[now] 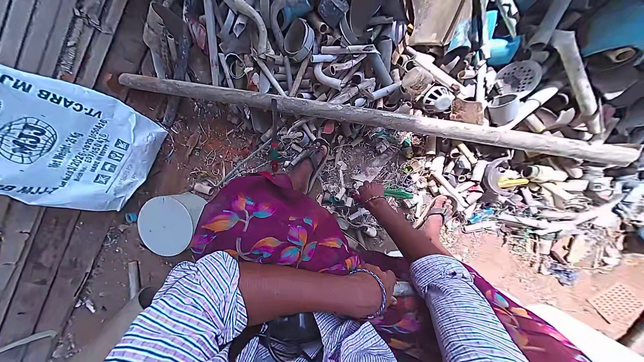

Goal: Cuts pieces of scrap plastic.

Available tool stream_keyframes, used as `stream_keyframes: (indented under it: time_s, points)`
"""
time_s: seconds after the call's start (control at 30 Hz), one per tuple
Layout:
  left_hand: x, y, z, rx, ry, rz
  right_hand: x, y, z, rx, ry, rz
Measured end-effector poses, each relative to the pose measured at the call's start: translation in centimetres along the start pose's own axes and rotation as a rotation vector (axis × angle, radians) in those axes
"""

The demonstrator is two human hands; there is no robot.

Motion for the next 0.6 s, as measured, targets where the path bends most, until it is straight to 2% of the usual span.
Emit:
stream_keyframes:
  time_s: [0.1, 0.2, 0.4, 0.6]
  points:
    - [0.1, 0.1, -0.2, 0.015, 0.018, 0.020, 3.1, 1.0, -0.4, 0.011, -0.018, -0.088]
    - [0.2, 0.1, -0.2, 0.023, 0.013, 0.017, 4.4, 1.0, 0.6, -0.051, 0.047, -0.056]
    - [-0.1, 0.3, 0.1, -0.015, 0.004, 0.006, 3.9, 0.6, 3.4, -0.195, 0.213, 0.052]
    - [0.1, -0.1, 0.3, -0.016, 0.000, -0.007, 3.7, 2.0, 2.8, -0.200, 0.248, -0.013]
Point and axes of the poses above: each hand's wrist, its own x-axis away from the middle knuckle, its own y-axis out of the palm, z = x × y, the point moved 4 cm from there along -x, towards the middle knuckle, and after that the axes turned 9 degrees about x, right-handed, at the moved point
